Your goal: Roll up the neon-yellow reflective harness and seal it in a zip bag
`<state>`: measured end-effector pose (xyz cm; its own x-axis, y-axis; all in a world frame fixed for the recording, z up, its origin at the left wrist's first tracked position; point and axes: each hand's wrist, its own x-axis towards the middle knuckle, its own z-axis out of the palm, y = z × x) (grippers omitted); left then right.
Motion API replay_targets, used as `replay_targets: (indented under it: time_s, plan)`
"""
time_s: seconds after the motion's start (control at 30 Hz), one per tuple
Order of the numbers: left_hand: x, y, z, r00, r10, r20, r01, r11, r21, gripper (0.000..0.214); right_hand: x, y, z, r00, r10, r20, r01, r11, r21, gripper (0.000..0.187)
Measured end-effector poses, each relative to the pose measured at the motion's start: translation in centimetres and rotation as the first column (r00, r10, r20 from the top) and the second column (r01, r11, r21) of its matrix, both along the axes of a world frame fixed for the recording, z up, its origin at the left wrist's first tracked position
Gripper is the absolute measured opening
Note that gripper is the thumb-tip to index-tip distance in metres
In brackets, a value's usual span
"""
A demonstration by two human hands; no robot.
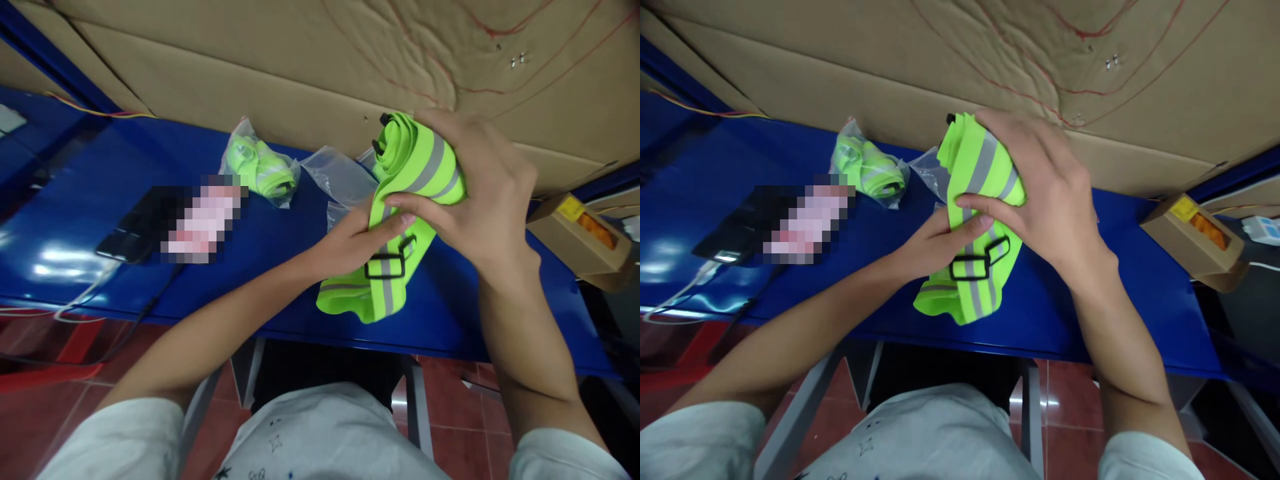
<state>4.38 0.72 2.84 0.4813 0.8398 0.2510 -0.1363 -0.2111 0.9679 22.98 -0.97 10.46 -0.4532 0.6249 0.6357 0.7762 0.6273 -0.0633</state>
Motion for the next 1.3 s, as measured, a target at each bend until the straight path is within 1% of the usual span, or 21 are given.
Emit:
replay_targets:
  time_s: [0.03,0.07,0.1,0.17,0.23,0.27,0.33,0.5,0.57,0.63,0.67,0.73,0.8,0.87,0.97,1.07,1.13,1.2,1.23,1.3]
  plan:
    - [0.1,0.1,-0.1,0.996,0.082,0.024,-0.084,0.994,0.067,0.043,0.1,0.0,0.1,1.000,-0.019,0.003,0.020,1.000,-0.012,0.064]
    - [0.1,0.2,-0.2,0.992,0.113,0.058,-0.117,0.990,0.073,0.042,0.1,0.0,0.1,0.999,-0.032,0.002,0.032,0.999,-0.037,0.064]
    - [0.1,0.4,-0.2,0.992,0.092,0.086,-0.095,0.995,0.026,0.041,0.2,0.1,0.2,1.000,-0.021,-0.021,0.021,0.999,-0.040,0.065]
    - [0.0,0.6,-0.2,0.992,-0.017,0.126,0.034,0.990,-0.134,0.044,0.3,0.2,0.1,0.997,0.009,-0.071,-0.013,0.998,-0.059,0.067]
    - [-0.1,0.7,-0.2,0.977,-0.114,0.183,0.163,0.945,-0.284,0.047,0.3,0.4,-0.1,0.992,0.044,-0.119,-0.051,0.997,-0.057,0.067]
    - [-0.1,0.8,-0.3,0.968,-0.138,0.209,0.202,0.925,-0.323,0.048,0.2,0.4,-0.2,0.990,0.055,-0.133,-0.063,0.996,-0.057,0.067]
    - [-0.1,0.8,-0.5,0.958,-0.150,0.246,0.229,0.914,-0.335,0.047,0.0,0.4,-0.4,0.986,0.052,-0.160,-0.066,0.994,-0.084,0.065]
    - [0.0,0.7,-0.7,0.954,-0.145,0.263,0.219,0.936,-0.277,0.047,-0.7,0.1,-0.6,0.953,0.007,-0.304,-0.072,0.977,-0.200,0.067]
    - [0.1,0.4,-0.6,0.949,-0.159,0.271,0.237,0.929,-0.284,0.048,-0.9,0.0,-0.6,0.951,-0.015,-0.308,-0.062,0.969,-0.239,0.067]
    - [0.2,0.1,-0.4,0.942,-0.172,0.289,0.266,0.908,-0.324,0.051,-0.9,0.0,-0.7,0.959,-0.034,-0.283,-0.037,0.970,-0.242,0.066]
    - [0.2,-0.1,-0.3,0.939,-0.192,0.285,0.290,0.887,-0.359,0.052,-0.9,0.1,-0.8,0.963,-0.037,-0.266,-0.028,0.971,-0.236,0.066]
    - [0.2,-0.2,-0.1,0.939,-0.245,0.239,0.329,0.841,-0.429,0.050,-0.8,0.2,-1.0,0.971,-0.038,-0.238,-0.017,0.975,-0.224,0.066]
    - [0.0,0.1,0.0,0.932,-0.312,0.184,0.362,0.804,-0.472,0.045,-0.8,0.2,-1.0,0.976,-0.038,-0.216,-0.010,0.976,-0.218,0.064]
    - [-0.3,0.5,0.1,0.921,-0.356,0.158,0.387,0.787,-0.480,0.044,-0.8,0.1,-0.7,0.978,-0.035,-0.204,-0.012,0.975,-0.224,0.061]
    - [-0.7,1.0,0.1,0.906,-0.394,0.155,0.418,0.772,-0.480,0.049,-0.9,-0.2,0.0,0.972,0.006,-0.236,-0.064,0.969,-0.240,0.054]
    - [-0.7,0.9,0.0,0.875,-0.448,0.185,0.479,0.736,-0.479,0.048,-0.8,-0.4,0.5,0.967,0.014,-0.256,-0.092,0.950,-0.298,0.048]
    - [-0.6,0.8,0.0,0.873,-0.445,0.201,0.485,0.749,-0.452,0.046,-0.7,-0.4,0.4,0.962,0.005,-0.272,-0.094,0.944,-0.316,0.046]
    - [-0.6,0.8,0.1,0.888,-0.417,0.193,0.459,0.780,-0.426,0.043,-0.6,-0.3,0.2,0.949,-0.006,-0.315,-0.099,0.943,-0.317,0.045]
    - [-0.6,0.8,0.2,0.895,-0.410,0.176,0.445,0.789,-0.425,0.042,-0.5,-0.3,0.1,0.941,-0.024,-0.337,-0.093,0.941,-0.326,0.044]
    - [-0.7,0.9,0.4,0.908,-0.403,0.115,0.411,0.802,-0.433,0.040,-0.5,-0.4,0.0,0.934,-0.087,-0.347,-0.059,0.919,-0.390,0.041]
